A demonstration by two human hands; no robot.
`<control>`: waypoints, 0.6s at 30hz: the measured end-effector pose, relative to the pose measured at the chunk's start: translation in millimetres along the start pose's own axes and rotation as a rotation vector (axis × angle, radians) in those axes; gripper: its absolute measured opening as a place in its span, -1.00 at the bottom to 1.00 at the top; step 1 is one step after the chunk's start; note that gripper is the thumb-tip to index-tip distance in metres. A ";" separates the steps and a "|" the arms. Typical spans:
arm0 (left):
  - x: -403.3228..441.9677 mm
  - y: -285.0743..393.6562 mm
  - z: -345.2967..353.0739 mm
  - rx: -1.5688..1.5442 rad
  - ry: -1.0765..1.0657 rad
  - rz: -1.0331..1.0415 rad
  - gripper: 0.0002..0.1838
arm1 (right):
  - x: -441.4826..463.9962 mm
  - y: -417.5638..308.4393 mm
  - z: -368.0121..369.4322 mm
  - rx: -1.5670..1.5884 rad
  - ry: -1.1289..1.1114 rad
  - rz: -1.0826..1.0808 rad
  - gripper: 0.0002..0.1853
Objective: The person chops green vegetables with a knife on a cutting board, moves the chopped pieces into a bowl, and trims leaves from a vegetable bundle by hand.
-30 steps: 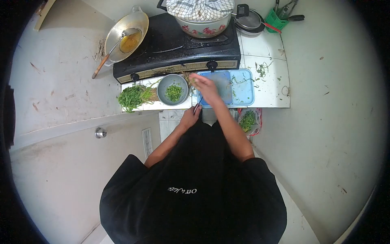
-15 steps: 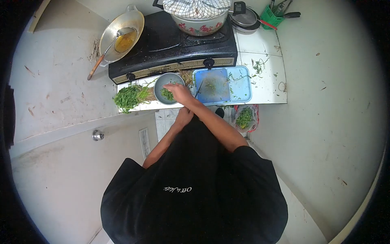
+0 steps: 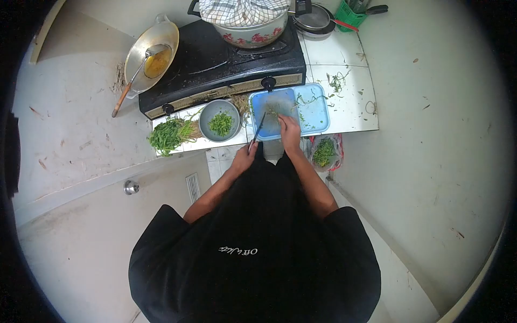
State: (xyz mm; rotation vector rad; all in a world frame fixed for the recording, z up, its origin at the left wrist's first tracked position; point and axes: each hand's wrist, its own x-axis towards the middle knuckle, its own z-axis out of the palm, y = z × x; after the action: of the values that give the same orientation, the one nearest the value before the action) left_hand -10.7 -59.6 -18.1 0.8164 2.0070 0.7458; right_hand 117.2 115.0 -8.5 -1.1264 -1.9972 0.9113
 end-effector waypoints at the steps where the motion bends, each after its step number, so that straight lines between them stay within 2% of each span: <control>1: 0.7 4.7 4.3 0.003 -0.003 0.003 -0.37 | -0.9 1.3 -0.1 0.000 0.005 0.002 -0.83; 8: 6.5 36.2 11.9 0.046 -0.065 0.012 -0.35 | -2.7 13.9 -0.6 -0.014 0.028 -0.028 -0.79; 13: 17.8 28.1 2.9 -0.004 0.072 -0.003 -0.33 | 8.4 16.4 -3.8 -0.022 -0.021 -0.105 -0.68; 15: 19.9 22.9 2.1 0.034 0.093 0.011 -0.31 | 16.8 17.6 2.0 -0.154 -0.113 -0.140 -0.57; 18: 20.3 22.7 0.1 0.029 0.072 -0.017 -0.34 | 21.4 16.6 15.3 -0.191 -0.233 -0.135 -0.61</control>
State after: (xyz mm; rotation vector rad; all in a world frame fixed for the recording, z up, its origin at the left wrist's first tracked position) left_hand -13.5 -30.2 -10.8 0.7981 2.0913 0.7469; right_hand 103.2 136.6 -25.9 -1.0078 -2.3617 0.8270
